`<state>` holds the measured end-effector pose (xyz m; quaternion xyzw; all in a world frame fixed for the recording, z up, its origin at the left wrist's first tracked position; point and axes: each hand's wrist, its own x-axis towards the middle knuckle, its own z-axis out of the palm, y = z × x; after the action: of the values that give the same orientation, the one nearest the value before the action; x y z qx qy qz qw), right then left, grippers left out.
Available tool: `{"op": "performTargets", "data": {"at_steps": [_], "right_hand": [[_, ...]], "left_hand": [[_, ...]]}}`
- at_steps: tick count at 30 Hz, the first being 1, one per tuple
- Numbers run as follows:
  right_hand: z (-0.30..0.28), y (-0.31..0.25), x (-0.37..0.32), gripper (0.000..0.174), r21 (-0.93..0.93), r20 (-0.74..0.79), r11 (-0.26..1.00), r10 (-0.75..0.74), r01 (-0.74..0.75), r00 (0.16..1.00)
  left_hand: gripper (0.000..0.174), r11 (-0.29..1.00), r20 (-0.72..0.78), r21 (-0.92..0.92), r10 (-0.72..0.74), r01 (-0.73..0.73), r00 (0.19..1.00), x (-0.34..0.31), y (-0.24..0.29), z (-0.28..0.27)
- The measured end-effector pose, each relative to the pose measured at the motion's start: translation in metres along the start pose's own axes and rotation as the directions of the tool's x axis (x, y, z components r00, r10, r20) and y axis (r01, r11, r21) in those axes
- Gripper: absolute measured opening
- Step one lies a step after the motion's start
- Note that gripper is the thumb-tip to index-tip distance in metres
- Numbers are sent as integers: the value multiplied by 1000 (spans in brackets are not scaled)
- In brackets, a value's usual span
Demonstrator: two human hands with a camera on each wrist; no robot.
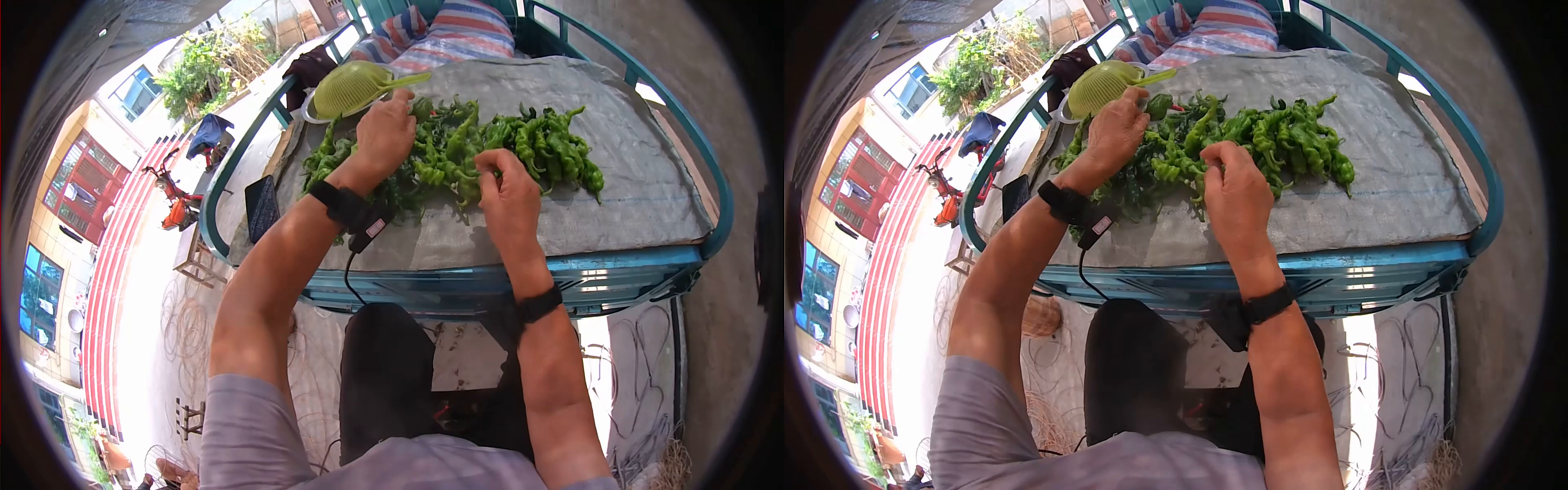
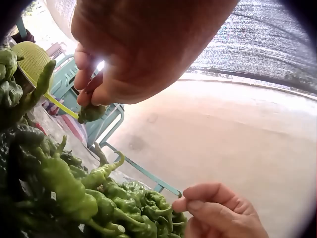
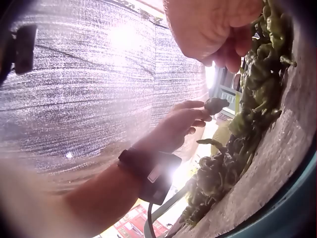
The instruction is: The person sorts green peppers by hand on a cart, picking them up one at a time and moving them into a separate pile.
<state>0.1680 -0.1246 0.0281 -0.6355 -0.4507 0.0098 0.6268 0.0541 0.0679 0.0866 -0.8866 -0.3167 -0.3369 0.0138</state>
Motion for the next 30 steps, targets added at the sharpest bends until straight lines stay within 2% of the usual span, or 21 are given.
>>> {"op": "performTargets", "data": {"at_steps": [3, 4, 8, 11, 15, 18, 22, 25, 30], "right_hand": [[0, 2, 0, 15, -2, -1, 1000, -24, 24, 1000], [0, 3, 0, 15, -1, -1, 1000, -21, 21, 1000], [-1, 1, -1, 15, -11, -13, 1000, -27, 26, 1000], [1, 2, -1, 15, -27, -17, 998, -52, 52, 999], [3, 3, -1, 15, -50, -31, 995, -91, 90, 995], [6, 4, -4, 13, -86, -54, 992, -99, 94, 994], [12, -1, -12, 12, -50, -33, 992, -119, 118, 992], [13, -5, -13, 11, -55, -3, 995, -79, 79, 997], [9, -4, -14, 13, -87, 42, 995, -46, 49, 998]], "left_hand": [[34, 992, 223, -30, 130, -126, 966, -6, 9, 2], [34, 993, 283, -112, 54, -23, 957, -6, 12, 2], [33, 999, 208, 44, 7, -16, 978, -3, -6, -6], [32, 991, 298, -11, 127, -130, 946, -9, -24, -18], [25, 943, 227, 207, 213, -261, 950, -34, -4, -47], [24, 962, 174, 51, 257, -269, 951, -38, -8, -36], [27, 935, 129, 155, 300, -318, 945, -6, 18, -39], [33, 945, 252, 86, 286, -316, 925, 43, 23, -26], [33, 960, 477, -214, 265, -181, 838, 114, 6, 46]]}}
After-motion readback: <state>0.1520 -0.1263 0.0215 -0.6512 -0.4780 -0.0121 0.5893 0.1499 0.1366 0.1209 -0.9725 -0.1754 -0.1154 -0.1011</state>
